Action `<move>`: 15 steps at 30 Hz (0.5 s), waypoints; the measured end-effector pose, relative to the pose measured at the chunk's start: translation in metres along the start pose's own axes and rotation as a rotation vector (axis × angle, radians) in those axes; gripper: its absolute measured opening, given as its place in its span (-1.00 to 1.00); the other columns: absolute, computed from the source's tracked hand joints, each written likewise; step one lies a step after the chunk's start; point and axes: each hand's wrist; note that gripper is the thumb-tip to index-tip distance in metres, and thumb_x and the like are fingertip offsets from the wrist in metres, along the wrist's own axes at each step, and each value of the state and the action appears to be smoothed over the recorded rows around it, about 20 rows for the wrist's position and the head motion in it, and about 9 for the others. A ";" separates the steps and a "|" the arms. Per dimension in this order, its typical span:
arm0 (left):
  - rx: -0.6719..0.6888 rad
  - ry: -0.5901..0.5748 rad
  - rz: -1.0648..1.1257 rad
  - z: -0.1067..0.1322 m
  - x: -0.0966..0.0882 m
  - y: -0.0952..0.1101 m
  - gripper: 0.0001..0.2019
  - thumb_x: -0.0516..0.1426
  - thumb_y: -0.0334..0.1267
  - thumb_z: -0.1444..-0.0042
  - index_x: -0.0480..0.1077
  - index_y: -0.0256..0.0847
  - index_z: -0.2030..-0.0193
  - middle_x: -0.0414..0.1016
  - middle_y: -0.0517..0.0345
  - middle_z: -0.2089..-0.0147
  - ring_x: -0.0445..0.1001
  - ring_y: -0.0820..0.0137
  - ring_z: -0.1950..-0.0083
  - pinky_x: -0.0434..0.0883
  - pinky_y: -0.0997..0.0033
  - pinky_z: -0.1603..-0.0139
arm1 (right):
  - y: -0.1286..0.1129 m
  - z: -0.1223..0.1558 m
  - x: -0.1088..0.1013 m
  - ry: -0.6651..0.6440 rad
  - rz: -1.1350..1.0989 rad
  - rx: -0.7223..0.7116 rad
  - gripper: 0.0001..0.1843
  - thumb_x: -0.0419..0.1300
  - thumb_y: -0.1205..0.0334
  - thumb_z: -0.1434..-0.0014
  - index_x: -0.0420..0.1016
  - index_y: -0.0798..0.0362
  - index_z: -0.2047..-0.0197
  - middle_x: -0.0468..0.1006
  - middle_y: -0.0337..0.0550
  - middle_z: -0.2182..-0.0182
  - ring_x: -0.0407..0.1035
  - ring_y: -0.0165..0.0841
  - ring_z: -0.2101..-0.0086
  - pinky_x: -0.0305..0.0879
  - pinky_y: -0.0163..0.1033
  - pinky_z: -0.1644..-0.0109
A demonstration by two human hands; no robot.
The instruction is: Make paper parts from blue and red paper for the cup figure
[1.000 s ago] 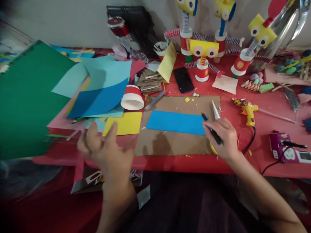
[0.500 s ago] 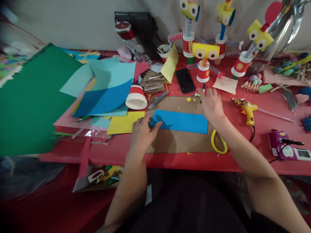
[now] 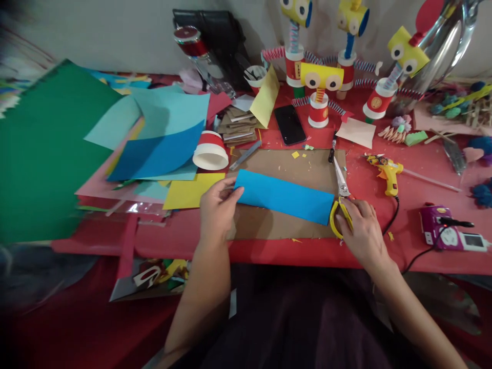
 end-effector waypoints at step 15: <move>-0.171 -0.147 0.679 -0.002 0.019 0.051 -0.51 0.37 0.06 0.10 0.49 -0.05 0.03 0.56 0.05 0.03 0.54 0.20 0.05 0.51 0.24 0.17 | -0.052 -0.039 0.011 -0.187 -0.872 0.383 -0.64 0.09 -0.11 -0.25 0.51 -0.01 0.27 0.41 -0.28 0.56 0.33 -0.39 0.59 0.31 -0.28 0.51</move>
Point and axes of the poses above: each hand's wrist, its own z-axis away from the middle knuckle, its own x-axis out of the palm, y = z × x
